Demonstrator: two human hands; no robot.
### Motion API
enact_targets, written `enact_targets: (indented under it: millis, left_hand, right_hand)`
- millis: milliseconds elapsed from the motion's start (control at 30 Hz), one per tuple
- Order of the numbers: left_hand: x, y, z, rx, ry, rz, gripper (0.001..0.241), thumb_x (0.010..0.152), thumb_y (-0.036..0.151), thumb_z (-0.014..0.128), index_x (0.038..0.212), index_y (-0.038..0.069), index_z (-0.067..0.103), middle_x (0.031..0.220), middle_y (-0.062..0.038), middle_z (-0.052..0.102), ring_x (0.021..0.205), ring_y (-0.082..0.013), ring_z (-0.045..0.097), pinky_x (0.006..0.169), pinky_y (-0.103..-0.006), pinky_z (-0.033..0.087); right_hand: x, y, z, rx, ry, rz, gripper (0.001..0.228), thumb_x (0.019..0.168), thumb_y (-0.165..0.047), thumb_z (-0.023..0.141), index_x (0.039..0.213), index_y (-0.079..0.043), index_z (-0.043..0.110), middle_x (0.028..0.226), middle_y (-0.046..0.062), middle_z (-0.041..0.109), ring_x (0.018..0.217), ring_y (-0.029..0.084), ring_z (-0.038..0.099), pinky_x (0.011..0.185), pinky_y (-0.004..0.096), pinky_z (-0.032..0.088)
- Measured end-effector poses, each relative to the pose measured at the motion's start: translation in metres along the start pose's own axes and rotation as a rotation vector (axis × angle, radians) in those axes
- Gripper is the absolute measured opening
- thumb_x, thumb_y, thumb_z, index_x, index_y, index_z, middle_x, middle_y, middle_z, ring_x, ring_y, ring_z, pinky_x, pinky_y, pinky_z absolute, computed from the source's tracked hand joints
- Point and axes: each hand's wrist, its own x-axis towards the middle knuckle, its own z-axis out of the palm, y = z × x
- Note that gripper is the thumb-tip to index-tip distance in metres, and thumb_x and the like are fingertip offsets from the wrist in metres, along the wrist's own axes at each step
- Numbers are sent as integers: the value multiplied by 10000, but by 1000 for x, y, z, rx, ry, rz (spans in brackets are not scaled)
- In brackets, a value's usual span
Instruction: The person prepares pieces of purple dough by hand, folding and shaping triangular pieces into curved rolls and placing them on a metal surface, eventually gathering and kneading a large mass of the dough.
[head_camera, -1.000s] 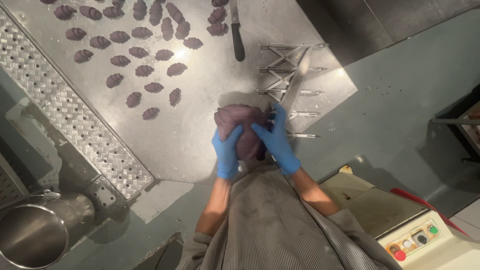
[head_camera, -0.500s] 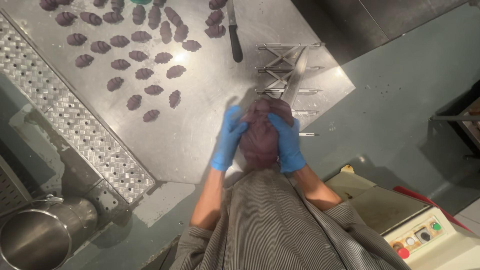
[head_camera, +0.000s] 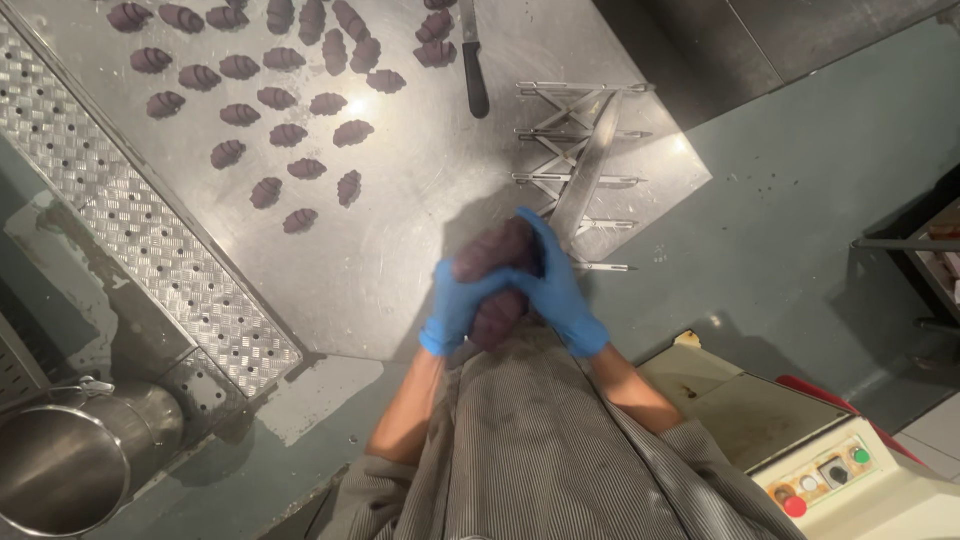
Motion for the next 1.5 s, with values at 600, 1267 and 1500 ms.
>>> enact_targets:
  millis: [600, 1267, 1500]
  left_hand:
    - [-26, 21, 6, -888, 134, -321, 555, 924, 323, 662, 1348, -28, 592, 1289, -164, 665, 1138, -240, 672, 976, -355, 548]
    - [-13, 0, -11, -575, 31, -219, 483, 861, 159, 746, 1293, -36, 651, 1171, -129, 713, 1065, -207, 674, 919, -327, 556]
    - [-22, 9, -9, -628, 253, -263, 421, 886, 201, 737, 1210, -64, 694, 1098, -150, 748, 992, -208, 713, 868, -329, 578]
  right_hand:
    - [11, -28, 40, 914, 220, 750, 651, 945, -333, 701, 1449, 37, 515, 1389, 158, 602, 1240, 231, 593, 1021, 331, 498]
    - [5, -61, 49, 492, 448, 462, 375, 911, -190, 685, 1180, 70, 653, 1120, 158, 719, 1021, 255, 692, 932, 383, 559]
    - [16, 1, 37, 241, -82, 492, 432, 1032, -279, 567, 1371, -13, 543, 1317, 105, 648, 1220, 182, 607, 1062, 305, 471]
